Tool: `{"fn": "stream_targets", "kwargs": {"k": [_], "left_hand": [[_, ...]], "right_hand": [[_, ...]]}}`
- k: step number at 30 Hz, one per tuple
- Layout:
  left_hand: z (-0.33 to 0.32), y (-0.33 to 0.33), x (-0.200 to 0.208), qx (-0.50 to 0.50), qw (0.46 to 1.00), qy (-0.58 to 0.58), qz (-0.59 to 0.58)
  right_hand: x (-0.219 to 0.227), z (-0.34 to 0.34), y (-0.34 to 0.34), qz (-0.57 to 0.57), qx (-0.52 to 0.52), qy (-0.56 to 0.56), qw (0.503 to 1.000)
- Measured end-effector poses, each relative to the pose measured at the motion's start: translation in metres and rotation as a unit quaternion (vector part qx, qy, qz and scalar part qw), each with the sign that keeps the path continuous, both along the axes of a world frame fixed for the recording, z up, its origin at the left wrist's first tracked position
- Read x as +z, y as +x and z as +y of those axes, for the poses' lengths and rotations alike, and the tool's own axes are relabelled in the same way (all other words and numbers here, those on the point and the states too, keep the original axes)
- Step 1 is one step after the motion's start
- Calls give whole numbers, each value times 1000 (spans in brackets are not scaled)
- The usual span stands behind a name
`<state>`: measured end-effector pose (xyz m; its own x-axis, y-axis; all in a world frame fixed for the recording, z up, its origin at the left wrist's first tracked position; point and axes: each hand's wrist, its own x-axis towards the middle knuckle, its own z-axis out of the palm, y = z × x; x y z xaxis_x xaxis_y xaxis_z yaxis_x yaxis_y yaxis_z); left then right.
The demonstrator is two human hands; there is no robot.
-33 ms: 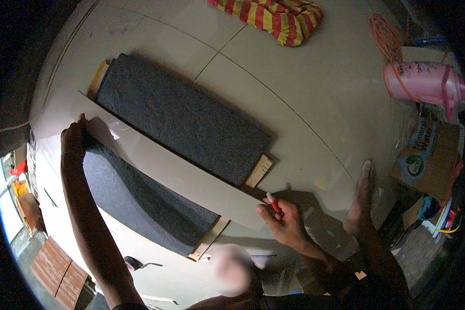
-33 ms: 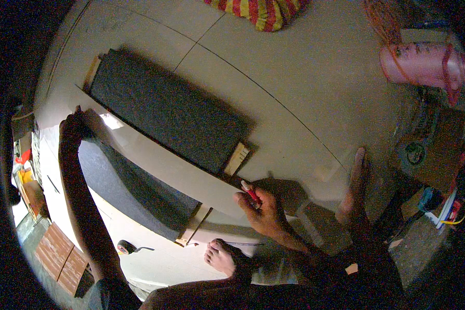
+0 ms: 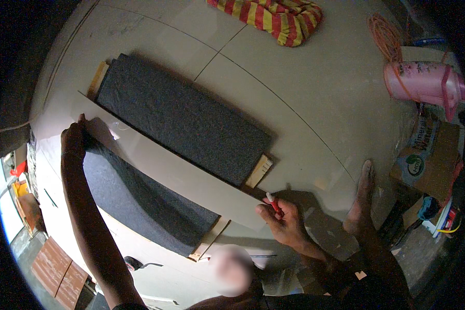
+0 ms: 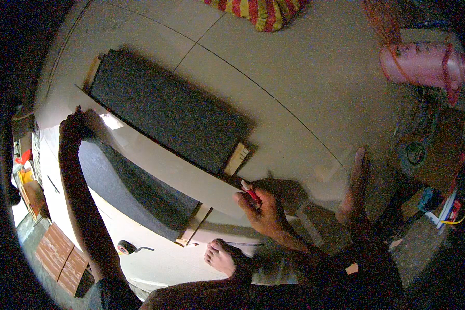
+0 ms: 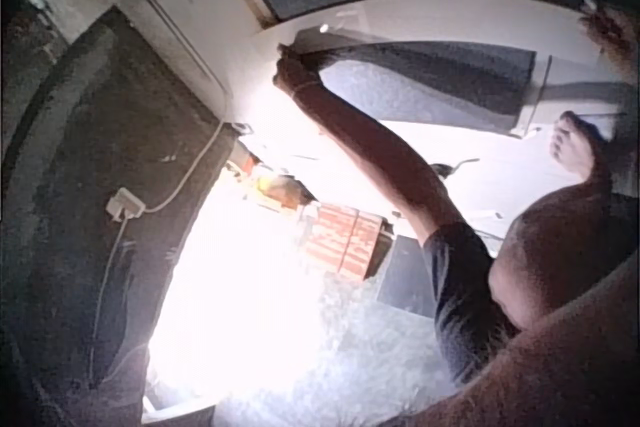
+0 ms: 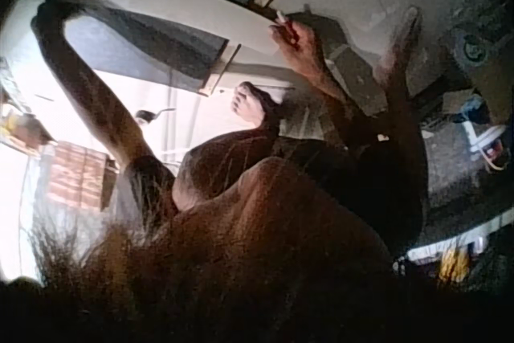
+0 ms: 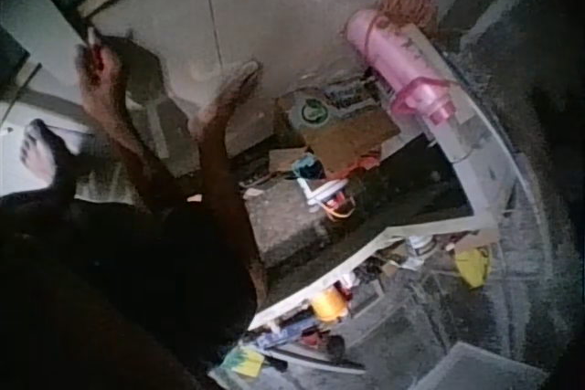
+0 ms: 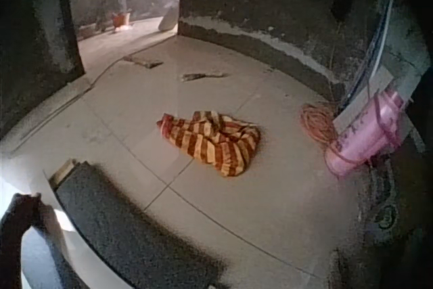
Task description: The person measures and marks a dark rectangular tile using a tape measure, a straightedge, and a red marker. They wipe the tile with a cloth, reposition it, and repeat the measuring and marking process on different sides.
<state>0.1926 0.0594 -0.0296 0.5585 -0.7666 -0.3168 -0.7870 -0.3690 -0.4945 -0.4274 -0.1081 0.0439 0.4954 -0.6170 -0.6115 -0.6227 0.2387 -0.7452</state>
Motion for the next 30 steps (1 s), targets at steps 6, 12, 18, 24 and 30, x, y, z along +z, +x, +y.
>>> {"fn": "stream_targets", "kwargs": {"k": [6,12,18,24,30], "left_hand": [[-10,1,0,-5,1000,23,-10],[-7,2,-1,-10,999,32,-26],[-6,6,-2,77,994,-51,60],[-8,0,2,-18,1000,7,-16],[-11,-2,3,1,1000,3,-6]], "right_hand": [[-4,-3,4,-48,-29,-43,998],[-4,-3,3,-25,-11,-42,999],[-6,-3,1,-39,-13,-50,998],[-8,-4,1,-53,-11,-35,998],[-9,-4,3,-48,1,-70,996]]}}
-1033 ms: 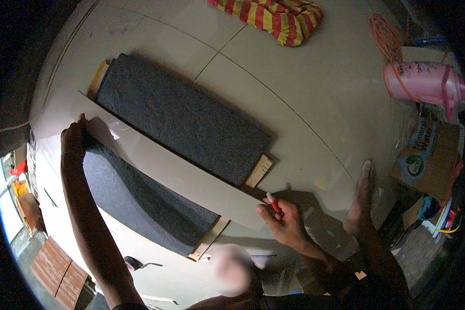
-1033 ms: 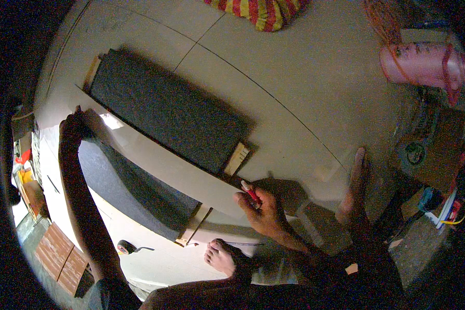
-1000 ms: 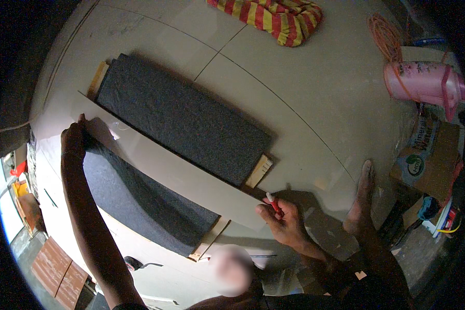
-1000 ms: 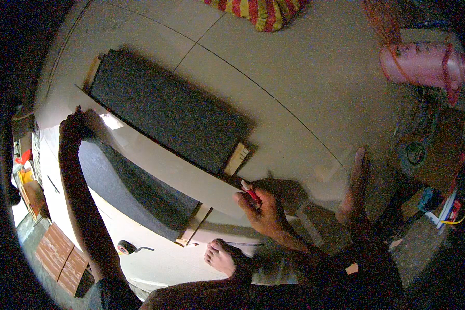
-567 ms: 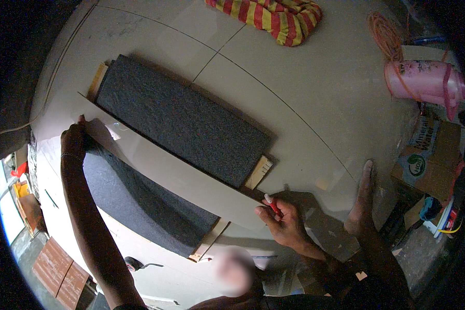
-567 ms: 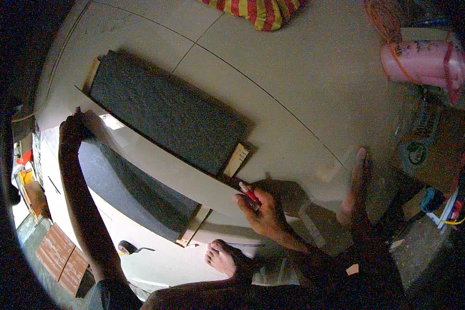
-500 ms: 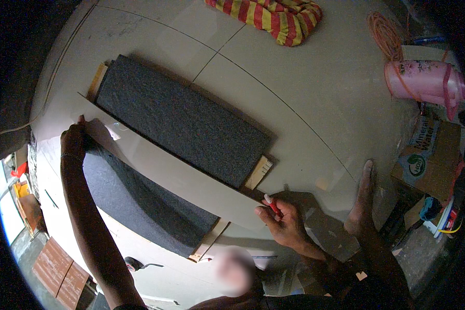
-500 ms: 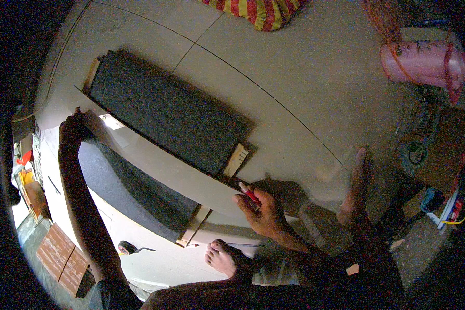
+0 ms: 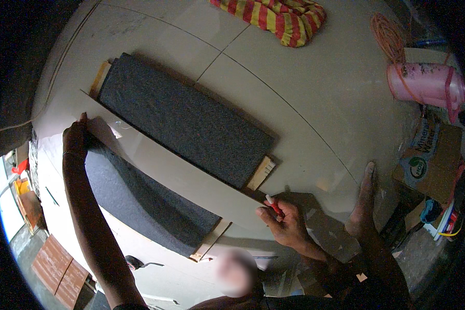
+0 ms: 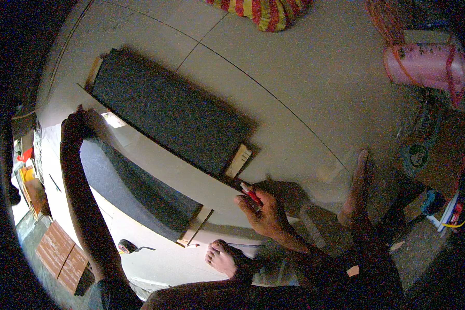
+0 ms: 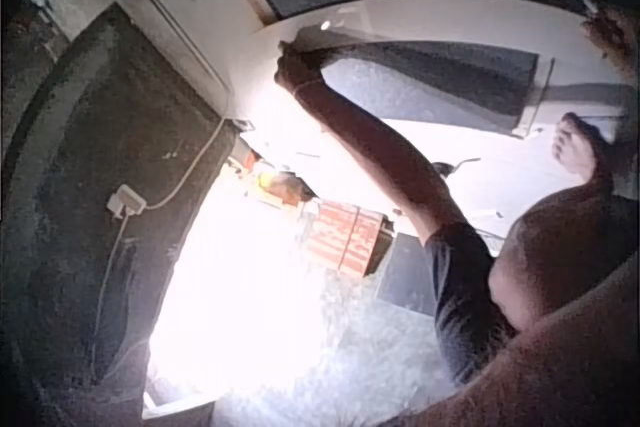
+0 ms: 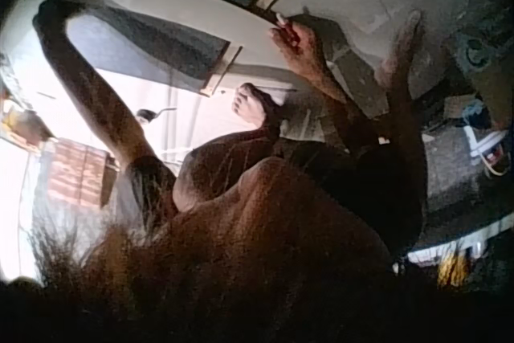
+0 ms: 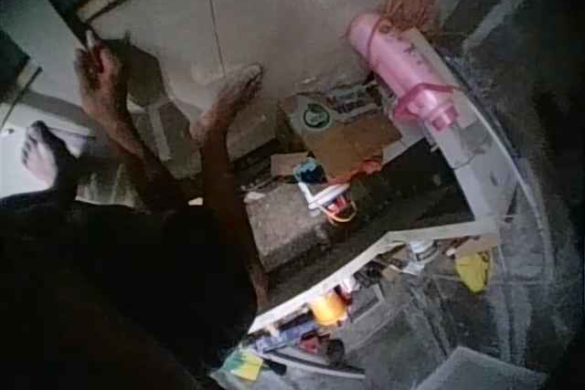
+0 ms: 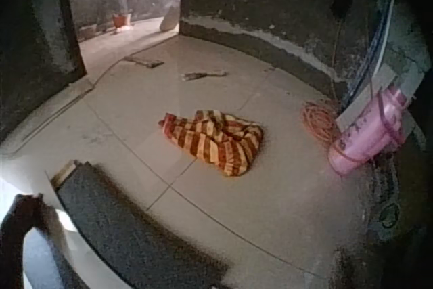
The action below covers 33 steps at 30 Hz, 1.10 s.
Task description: The person measures and marks a dark rectangular tile using a tape measure, a straightedge, and a red marker. They wipe the tile with a cloth, reposition it, and repeat the measuring and marking process on different sides.
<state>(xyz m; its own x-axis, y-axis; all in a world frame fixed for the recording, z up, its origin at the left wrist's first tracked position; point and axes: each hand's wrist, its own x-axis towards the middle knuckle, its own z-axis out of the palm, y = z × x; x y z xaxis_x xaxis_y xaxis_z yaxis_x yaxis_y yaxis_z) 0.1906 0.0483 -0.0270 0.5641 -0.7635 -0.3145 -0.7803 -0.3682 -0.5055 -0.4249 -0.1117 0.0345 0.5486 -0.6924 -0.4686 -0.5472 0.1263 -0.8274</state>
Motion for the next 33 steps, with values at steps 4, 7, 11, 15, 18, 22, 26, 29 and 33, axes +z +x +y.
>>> {"fn": "stream_targets", "kwargs": {"k": [4,7,11,15,18,22,26,29,33], "left_hand": [[6,-2,-11,147,955,-222,128],[3,-6,-27,333,820,-402,236],[-5,-36,-30,352,665,-622,217],[-21,-109,-5,272,690,-658,133],[-35,-171,20,175,773,-594,138],[-45,-229,47,156,854,-463,179],[-51,-256,54,154,890,-384,192],[-53,-262,51,166,886,-380,207],[-53,-262,50,176,880,-371,239]], "right_hand": [[-2,4,-5,34,4,32,999],[-5,6,-8,54,8,31,998],[-6,6,-8,51,-16,54,997],[-3,1,-6,139,17,88,986],[2,-2,-6,62,-10,117,991],[6,-5,-6,76,9,91,993],[7,-6,-6,71,17,85,994],[5,-5,-6,45,-15,106,993],[3,-4,-7,55,-16,110,992]]}}
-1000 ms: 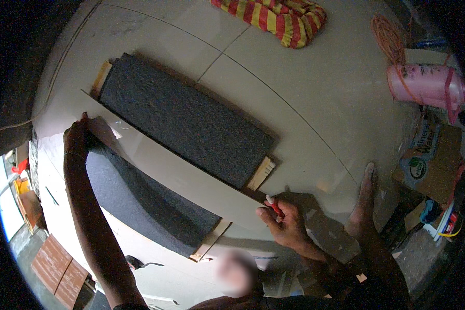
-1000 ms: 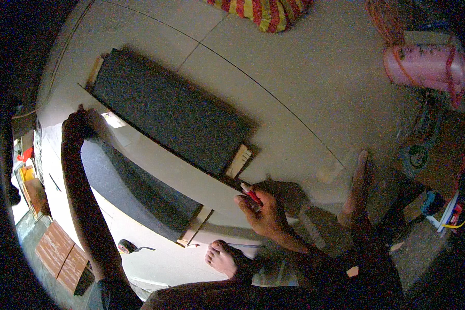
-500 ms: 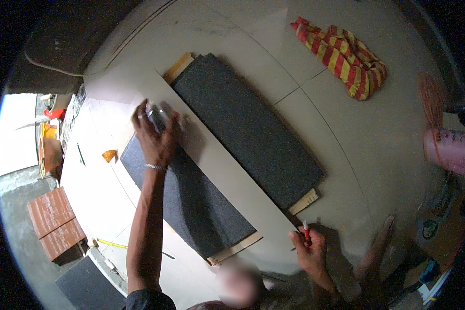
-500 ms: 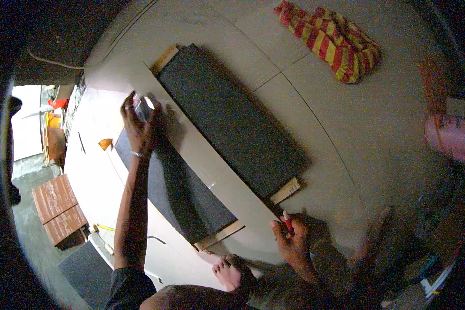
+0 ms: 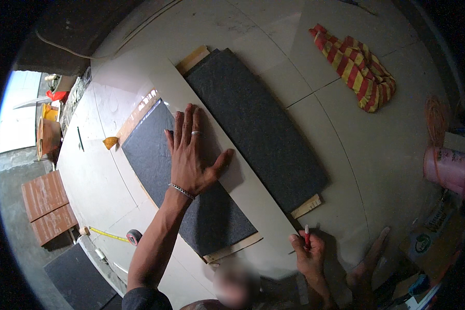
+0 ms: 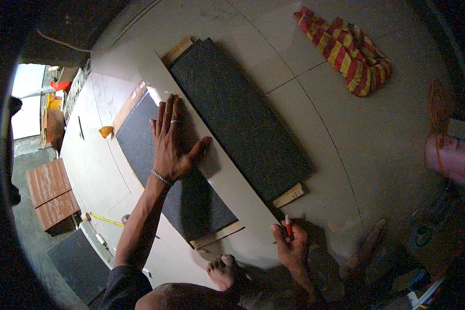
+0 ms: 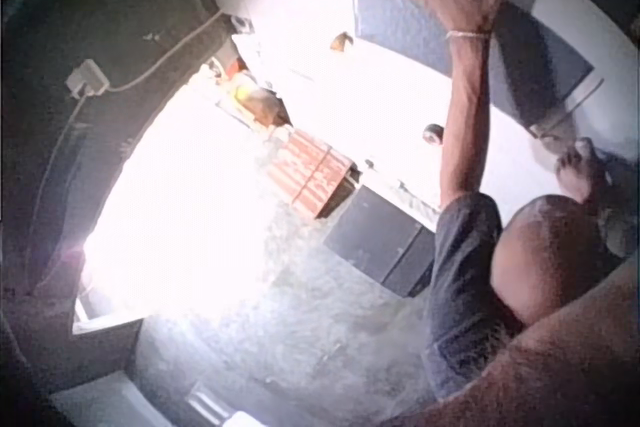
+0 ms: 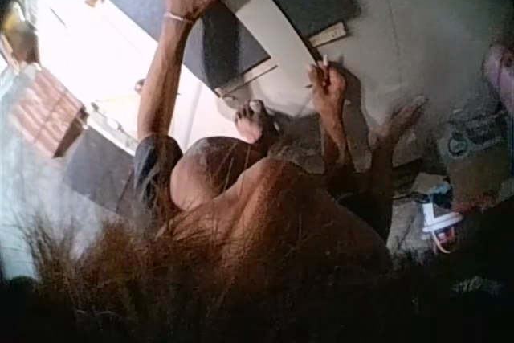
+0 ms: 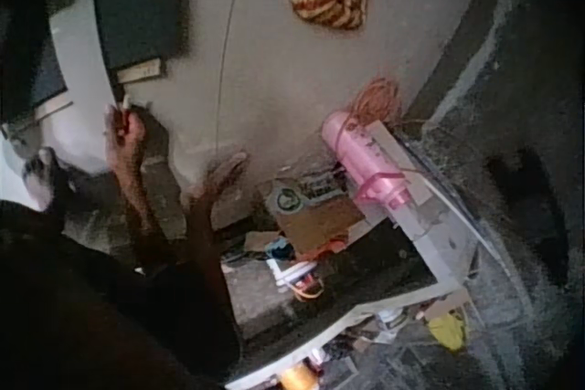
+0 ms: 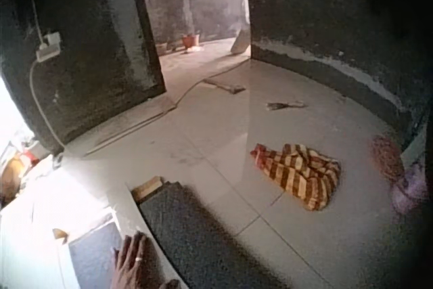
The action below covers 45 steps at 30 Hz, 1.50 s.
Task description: The person measures and marks a dark rectangular tile using a tape measure, a straightedge, and a red marker. They wipe the tile with a cloth, reposition it, and repeat the measuring and marking process on different sides.
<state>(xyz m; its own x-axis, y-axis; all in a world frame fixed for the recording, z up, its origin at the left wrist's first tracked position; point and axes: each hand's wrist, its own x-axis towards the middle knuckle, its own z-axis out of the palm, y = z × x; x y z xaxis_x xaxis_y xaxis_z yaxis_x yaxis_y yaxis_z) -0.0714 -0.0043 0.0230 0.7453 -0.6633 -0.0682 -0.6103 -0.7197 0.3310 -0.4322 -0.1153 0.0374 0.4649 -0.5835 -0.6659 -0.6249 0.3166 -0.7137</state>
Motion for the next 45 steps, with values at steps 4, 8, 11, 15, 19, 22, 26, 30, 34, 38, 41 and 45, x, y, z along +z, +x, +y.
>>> {"fn": "stream_targets", "kwargs": {"k": [4,8,11,15,19,22,26,30,34,38,41,45], "left_hand": [[1,0,0,-7,1000,-4,4],[1,1,-1,-10,1000,-17,-6],[1,3,-3,-12,999,-29,-9],[0,2,-5,-15,999,-44,-21],[0,2,-4,-16,998,-47,-23],[0,2,-3,-20,998,-55,-25],[0,1,-3,-17,998,-54,-22],[0,1,-4,-19,998,-54,-26],[0,1,-2,-20,998,-47,-26],[0,-1,1,-24,998,-47,-40],[0,-1,0,-24,998,-51,-39],[0,2,-4,-22,998,-50,-33]], "right_hand": [[-2,0,-2,9,8,-9,1000],[-2,-1,-3,11,8,5,1000],[-2,-1,-4,4,12,-7,1000],[-5,0,-5,-21,5,-23,1000],[-8,2,-8,-15,-6,-11,1000],[-9,2,-10,4,3,11,1000],[-9,2,-11,0,-9,11,1000],[-8,2,-10,-10,-6,15,1000],[-8,3,-9,6,-9,13,1000],[-8,5,-9,10,-14,18,1000],[-7,4,-8,19,-10,22,1000],[-4,1,-7,22,-6,23,999]]}}
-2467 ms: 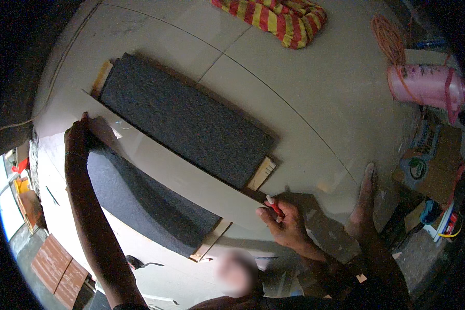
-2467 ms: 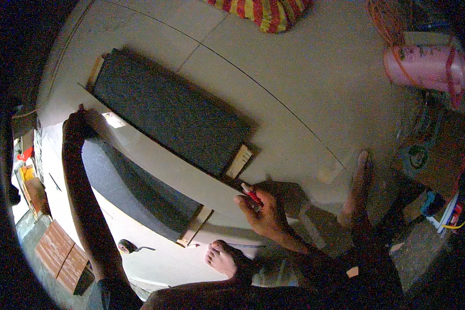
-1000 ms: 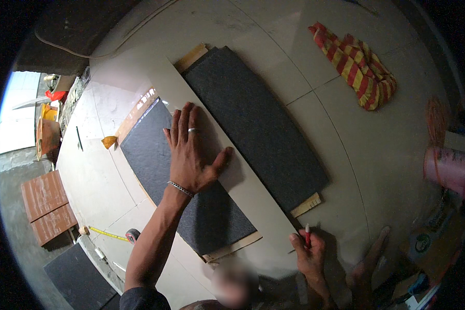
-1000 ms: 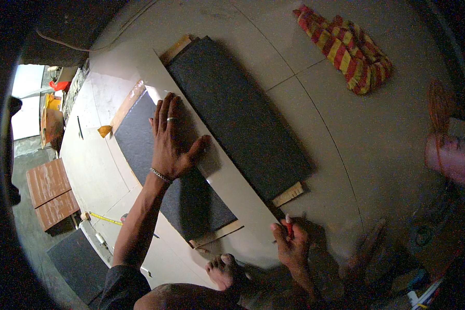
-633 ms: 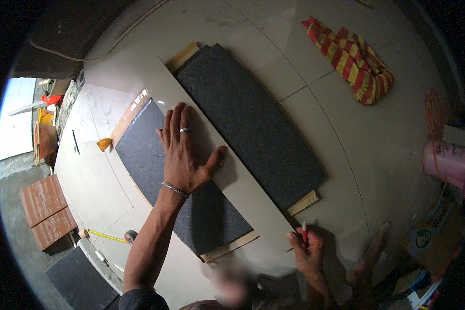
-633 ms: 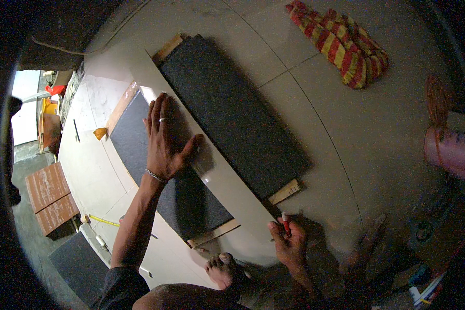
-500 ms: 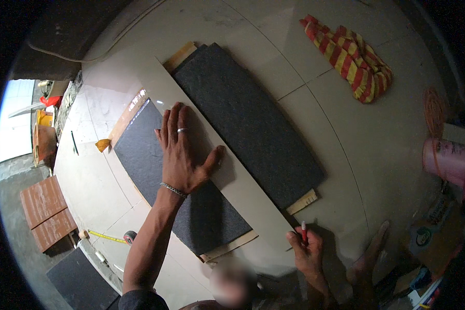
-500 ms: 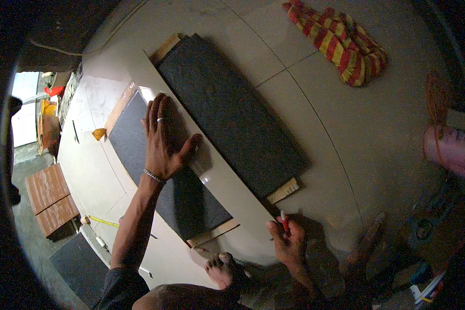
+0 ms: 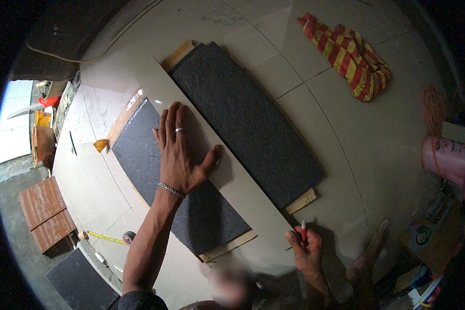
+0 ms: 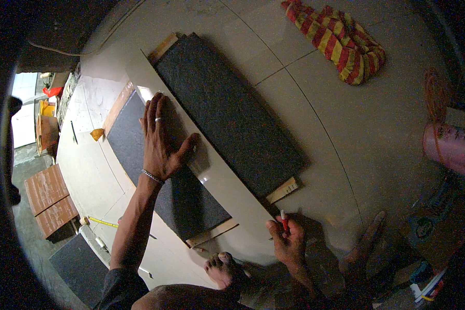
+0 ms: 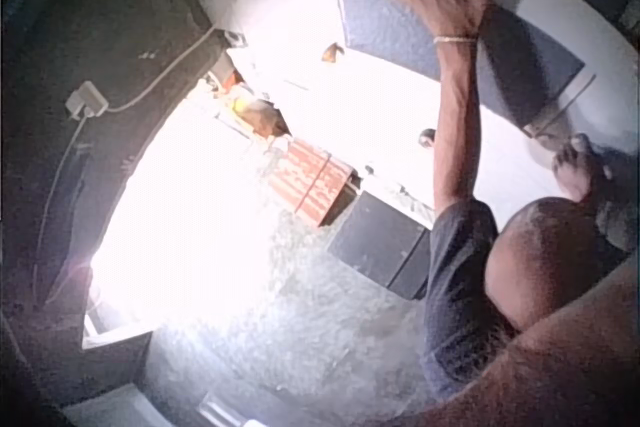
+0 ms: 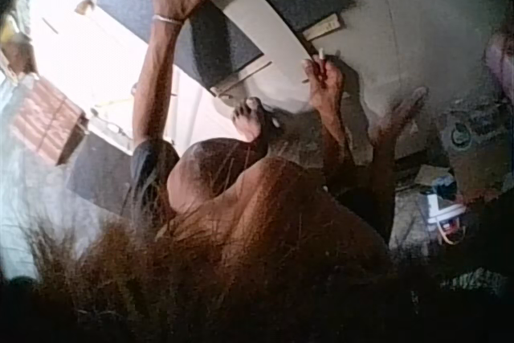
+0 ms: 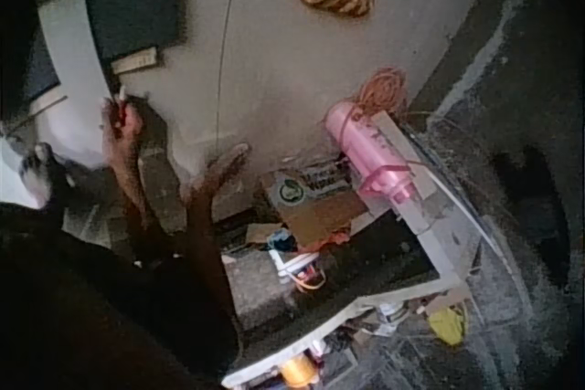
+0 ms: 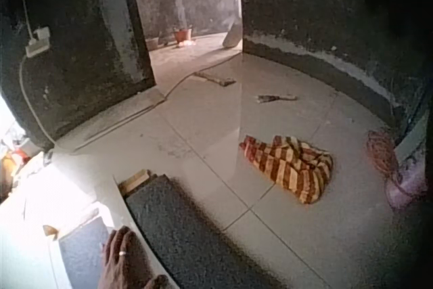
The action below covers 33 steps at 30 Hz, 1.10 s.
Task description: The person measures and marks a dark rectangular tile using a tape measure, a straightedge, and a red marker. They wipe the tile with a cloth, reposition it, and repeat the measuring and marking process on different sides.
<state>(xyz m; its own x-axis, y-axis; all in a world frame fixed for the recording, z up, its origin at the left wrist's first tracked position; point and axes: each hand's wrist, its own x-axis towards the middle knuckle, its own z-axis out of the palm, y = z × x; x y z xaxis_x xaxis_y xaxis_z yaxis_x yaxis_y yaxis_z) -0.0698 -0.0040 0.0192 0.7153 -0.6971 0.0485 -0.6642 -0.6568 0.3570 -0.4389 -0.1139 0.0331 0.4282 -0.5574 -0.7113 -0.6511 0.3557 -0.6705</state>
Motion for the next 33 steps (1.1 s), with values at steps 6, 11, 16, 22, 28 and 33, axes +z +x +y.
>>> {"fn": "stream_targets", "kwargs": {"k": [6,11,16,22,28,33], "left_hand": [[2,3,-5,-3,1000,-10,-14],[4,4,-9,-24,999,0,-32],[3,5,-10,-37,998,-22,-54],[2,6,-9,-33,998,-10,-50],[4,6,-10,-37,998,-19,-57],[2,6,-7,-42,997,-16,-63]], "right_hand": [[2,2,1,11,-3,-23,1000],[4,-2,3,4,40,-37,998],[6,-7,7,-14,44,-25,999],[3,-3,8,-65,3,-43,997],[3,-5,10,-82,14,-66,994],[10,-8,9,-16,59,-47,997]]}}
